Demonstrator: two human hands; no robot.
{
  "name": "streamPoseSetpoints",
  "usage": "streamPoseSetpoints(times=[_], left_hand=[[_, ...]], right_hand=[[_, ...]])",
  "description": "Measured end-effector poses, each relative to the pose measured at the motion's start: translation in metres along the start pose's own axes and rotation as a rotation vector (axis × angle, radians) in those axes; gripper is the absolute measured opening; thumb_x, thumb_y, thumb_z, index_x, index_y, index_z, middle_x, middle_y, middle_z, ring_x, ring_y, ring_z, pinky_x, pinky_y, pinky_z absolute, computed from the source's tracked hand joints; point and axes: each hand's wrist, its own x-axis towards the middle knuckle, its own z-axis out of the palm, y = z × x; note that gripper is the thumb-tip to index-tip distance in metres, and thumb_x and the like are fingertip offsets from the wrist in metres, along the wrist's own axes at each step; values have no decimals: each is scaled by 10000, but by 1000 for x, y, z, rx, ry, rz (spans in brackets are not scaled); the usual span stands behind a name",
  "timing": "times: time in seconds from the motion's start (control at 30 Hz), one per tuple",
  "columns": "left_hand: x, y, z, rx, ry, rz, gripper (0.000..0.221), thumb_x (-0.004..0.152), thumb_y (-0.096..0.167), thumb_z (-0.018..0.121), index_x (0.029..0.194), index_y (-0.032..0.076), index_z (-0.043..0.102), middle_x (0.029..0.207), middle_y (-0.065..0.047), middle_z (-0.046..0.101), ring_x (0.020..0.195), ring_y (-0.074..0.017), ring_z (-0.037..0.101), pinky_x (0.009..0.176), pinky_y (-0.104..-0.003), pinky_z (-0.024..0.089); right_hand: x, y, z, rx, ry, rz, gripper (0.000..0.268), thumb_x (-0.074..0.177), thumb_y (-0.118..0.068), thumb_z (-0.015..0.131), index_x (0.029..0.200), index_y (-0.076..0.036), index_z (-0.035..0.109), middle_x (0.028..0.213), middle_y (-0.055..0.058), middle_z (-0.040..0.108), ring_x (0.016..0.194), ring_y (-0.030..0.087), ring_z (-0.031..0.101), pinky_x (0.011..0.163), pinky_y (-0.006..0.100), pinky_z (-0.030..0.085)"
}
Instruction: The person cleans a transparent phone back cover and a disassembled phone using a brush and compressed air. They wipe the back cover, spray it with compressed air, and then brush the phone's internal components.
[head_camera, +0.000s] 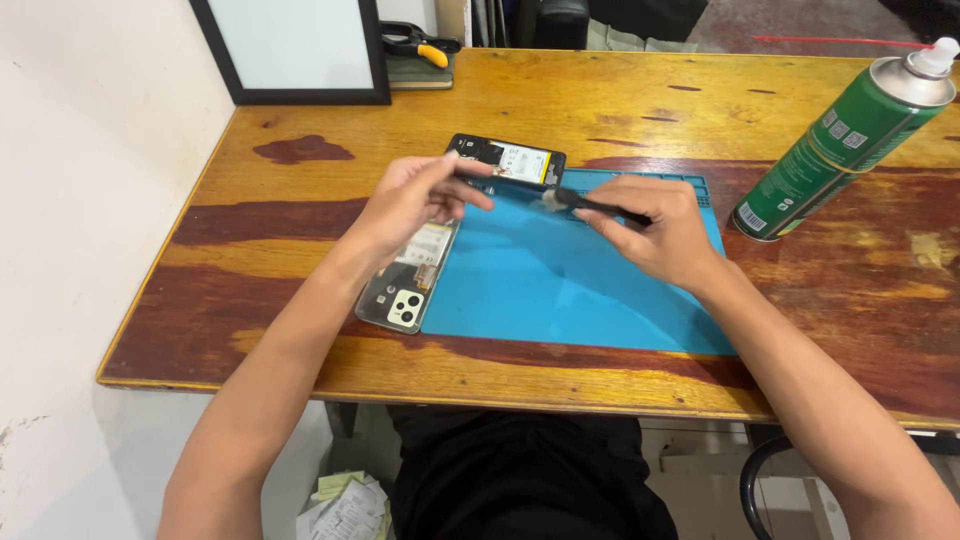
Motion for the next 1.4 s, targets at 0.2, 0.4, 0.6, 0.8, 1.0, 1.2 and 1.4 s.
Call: streamPoseSetpoints(times=[0.2,0.4,0.6,0.8,1.0,1.2,1.4], left_hand=[[-10,-1,5,437,114,231,281,1000,293,688,904,37,755,626,97,587,548,23,405,490,-209,290],[-16,11,15,493,70,228,283,993,267,705,827,39,724,596,109,486,538,19,358,482,-217,263],[-16,13,14,698,25,247,317,951,301,747,768,42,742,587,72,603,521,8,478,475,-193,386],[-13,6,8,733,-18,101,327,931,316,772,795,19,741,598,3,615,527,-25,486,470,-224,387],[-10,0,-1,920,95,119,338,961,381,687,1009,58,775,811,-80,757,695,-139,682,662,-322,543],[-20,8,3,1411,230,-131,932,822,811,629,1317,22,632,1319,-230,579,1260,-407,541,960,-570,493],[-23,16,19,1504,210,-383,1026,706,748,741,1362,-19,557,1281,-267,578,1122,-448,657,862,-517,583]], right_hand=[[1,-1,2,446,-14,661,210,983,-147,698,1172,-77,760,667,-71,555,561,21,457,477,233,330],[3,3,2,491,-100,717,151,964,-148,677,1091,-74,712,697,-64,583,568,33,481,490,231,370],[2,13,-1,85,-248,621,186,951,-221,741,967,-40,700,729,-10,608,650,85,500,578,269,424],[5,14,-9,-10,-542,607,237,824,-294,800,851,-67,739,660,30,632,607,149,534,563,333,444],[12,17,-4,-305,-324,564,540,873,-440,810,713,23,584,714,166,595,671,305,564,621,426,437],[38,61,24,-497,-406,315,703,785,-598,829,933,42,578,935,246,612,830,390,621,704,487,515],[69,100,73,-372,-385,294,829,738,-634,876,1003,78,542,956,266,613,881,388,646,778,453,541]])
